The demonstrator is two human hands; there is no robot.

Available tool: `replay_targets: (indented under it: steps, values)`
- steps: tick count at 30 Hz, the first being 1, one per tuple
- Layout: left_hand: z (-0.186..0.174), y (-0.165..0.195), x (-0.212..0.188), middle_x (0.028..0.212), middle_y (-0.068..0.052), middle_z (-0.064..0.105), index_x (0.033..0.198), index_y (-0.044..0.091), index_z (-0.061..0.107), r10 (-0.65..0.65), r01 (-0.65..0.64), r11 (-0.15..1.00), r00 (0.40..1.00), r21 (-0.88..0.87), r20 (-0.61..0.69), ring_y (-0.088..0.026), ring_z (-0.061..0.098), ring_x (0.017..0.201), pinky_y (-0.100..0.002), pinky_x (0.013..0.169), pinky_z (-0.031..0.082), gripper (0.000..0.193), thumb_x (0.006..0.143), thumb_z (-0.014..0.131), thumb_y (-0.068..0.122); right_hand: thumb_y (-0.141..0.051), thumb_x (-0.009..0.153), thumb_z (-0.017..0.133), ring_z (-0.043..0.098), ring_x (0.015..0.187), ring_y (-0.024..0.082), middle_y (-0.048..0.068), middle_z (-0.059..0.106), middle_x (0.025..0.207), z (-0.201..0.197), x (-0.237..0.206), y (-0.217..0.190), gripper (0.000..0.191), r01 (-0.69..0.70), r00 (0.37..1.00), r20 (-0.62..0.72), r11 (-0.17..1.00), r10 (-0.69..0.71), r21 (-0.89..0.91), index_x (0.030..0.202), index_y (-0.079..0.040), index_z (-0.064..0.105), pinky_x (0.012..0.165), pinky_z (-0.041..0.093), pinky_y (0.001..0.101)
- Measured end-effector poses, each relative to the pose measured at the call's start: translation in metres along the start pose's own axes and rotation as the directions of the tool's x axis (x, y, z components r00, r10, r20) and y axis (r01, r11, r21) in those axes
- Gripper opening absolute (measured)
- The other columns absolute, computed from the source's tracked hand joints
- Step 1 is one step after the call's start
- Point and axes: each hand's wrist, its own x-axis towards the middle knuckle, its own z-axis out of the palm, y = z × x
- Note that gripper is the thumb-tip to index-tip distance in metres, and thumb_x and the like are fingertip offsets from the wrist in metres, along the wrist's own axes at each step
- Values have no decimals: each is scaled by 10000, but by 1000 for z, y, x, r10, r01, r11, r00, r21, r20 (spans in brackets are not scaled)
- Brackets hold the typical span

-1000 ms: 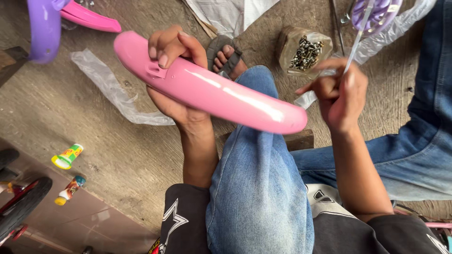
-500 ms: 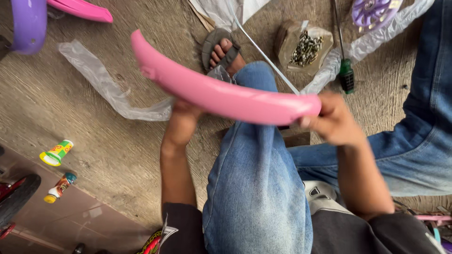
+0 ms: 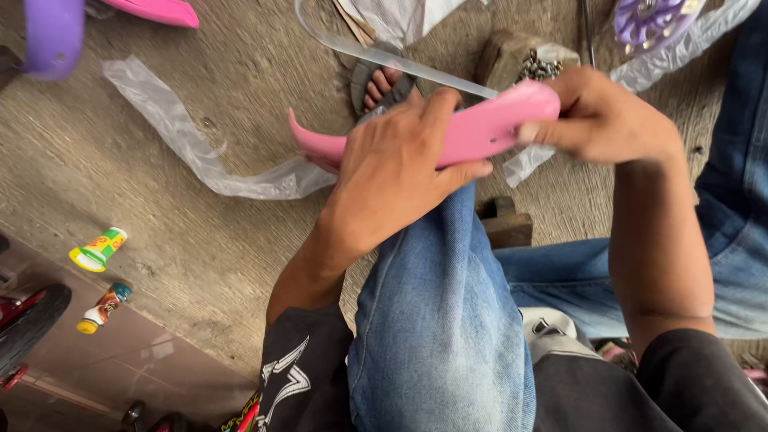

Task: The person unpacks a pink plastic bicycle mudguard and attaches a metal stay using a screw and nut. They then use a screwdriver to tighten the fastener and inspect the assembly.

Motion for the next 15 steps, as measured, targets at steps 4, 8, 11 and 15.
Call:
replay_targets:
  steps: [4,8,11,15]
  values:
    - [0,-6,-3,1001,-91,764,1300,54,600,-16,73,938,986,-340,166,-207,781,869,-393,818,622,584,975,758,513,-383,1112,507,472,554,-5,-33,535,627,2,-14,3,430,281,931,-323,897,-169,342,1248,-15,683,545,360,192]
    - [-9,-22,-16,938,-128,751,1291,19,599,8,56,784,995,-618,99,-213,752,821,-390,770,627,495,966,727,370,-359,1098,501,444,498,-18,-72,484,578,3,-35,0,366,379,890,-371,884,-266,275,1157,-45,680,593,504,311]
    - [-5,-29,-19,941,-96,776,1504,-1,451,-80,285,598,951,-749,299,-145,775,779,-315,724,665,640,1003,676,328,-225,1118,487,405,566,66,9,477,667,0,-43,11,304,17,909,-418,998,8,57,1210,13,654,526,331,288]
    - [0,-35,-16,985,-108,730,1395,-38,481,-25,260,473,959,-842,282,-158,777,839,-295,715,675,510,1041,673,276,-225,1118,497,420,571,80,21,489,675,-40,-14,59,301,-342,790,-612,853,34,-394,1203,15,658,526,341,294]
